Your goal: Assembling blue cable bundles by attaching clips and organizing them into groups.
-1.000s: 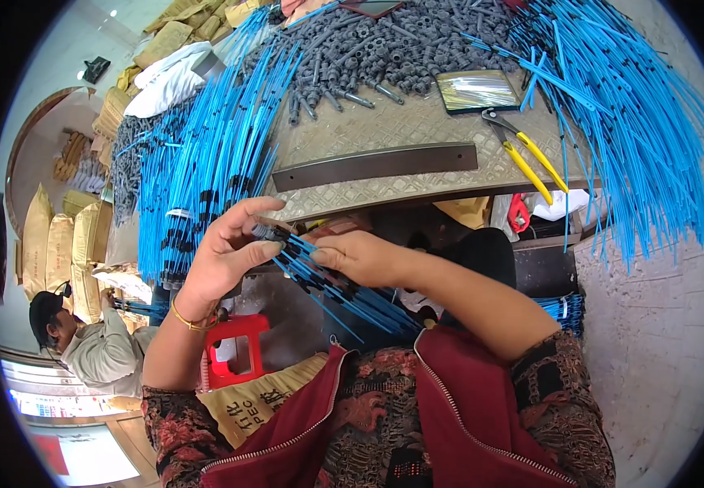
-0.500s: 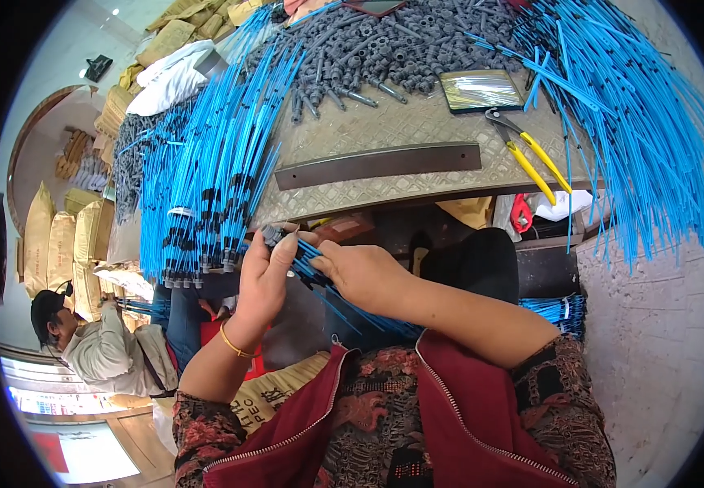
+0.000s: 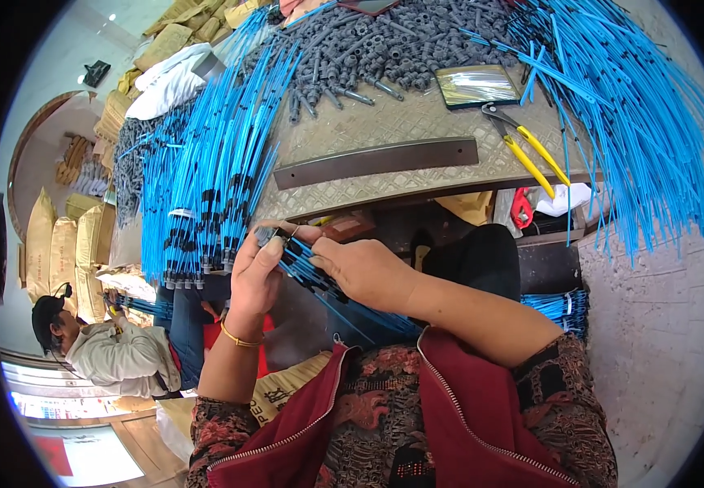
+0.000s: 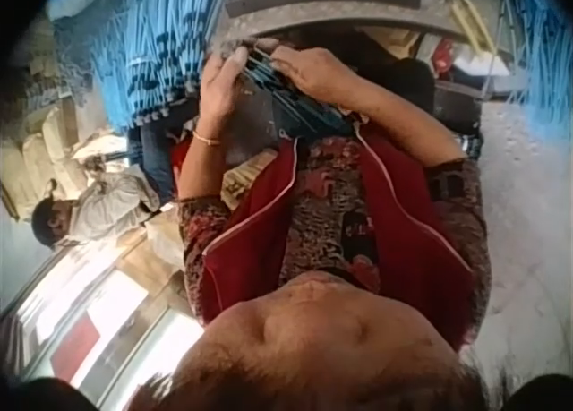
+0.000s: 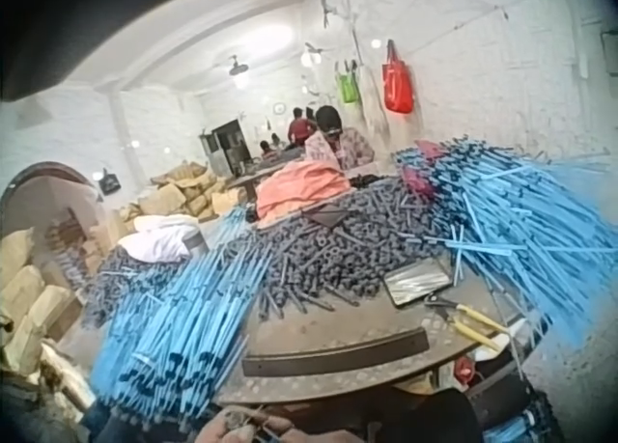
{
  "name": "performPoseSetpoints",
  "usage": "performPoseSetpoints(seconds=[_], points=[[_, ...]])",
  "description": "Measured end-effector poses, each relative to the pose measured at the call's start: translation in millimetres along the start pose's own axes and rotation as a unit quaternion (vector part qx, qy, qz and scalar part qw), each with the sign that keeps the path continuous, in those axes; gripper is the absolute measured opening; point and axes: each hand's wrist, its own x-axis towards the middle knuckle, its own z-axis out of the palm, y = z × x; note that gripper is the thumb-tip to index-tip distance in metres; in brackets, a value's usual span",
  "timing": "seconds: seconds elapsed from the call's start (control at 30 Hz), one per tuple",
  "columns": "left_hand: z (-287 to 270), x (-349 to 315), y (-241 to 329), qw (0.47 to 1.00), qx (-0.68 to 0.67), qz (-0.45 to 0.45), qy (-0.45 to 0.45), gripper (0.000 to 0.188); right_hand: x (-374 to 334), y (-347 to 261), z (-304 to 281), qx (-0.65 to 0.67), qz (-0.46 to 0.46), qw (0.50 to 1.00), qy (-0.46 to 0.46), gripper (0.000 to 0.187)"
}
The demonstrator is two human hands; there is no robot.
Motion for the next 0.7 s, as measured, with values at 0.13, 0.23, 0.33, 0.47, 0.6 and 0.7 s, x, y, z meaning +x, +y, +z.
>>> performPoseSetpoints(seconds=[0.13,0.23,0.33,0.47,0.6,0.7], points=[[6,0,3,0.995,-0.094,-0.003,-0.012,0.029,5,-2,-7,-0.048,-0.020,0.998,-0.032,0.018],[8,0,2,0.992,-0.123,-0.002,-0.013,0.032,5,-7,-6,-0.070,-0.025,0.996,-0.038,0.017],[10,-2,1,0.992,-0.122,0.007,-0.011,0.034,2,-8,-3,-0.084,-0.023,0.996,-0.033,0.016],[20,-7,-4,0.996,-0.088,0.013,0.014,0.027,-4,2,5,-0.106,-0.071,0.992,-0.001,0.013],[26,-14,-18,0.996,0.008,0.066,0.056,0.023,-10,4,12,-0.142,-0.097,0.985,0.016,0.010],[34,-21,-21,0.992,0.026,0.060,0.109,0.021,-18,5,13,-0.157,-0.123,0.980,-0.007,0.012]])
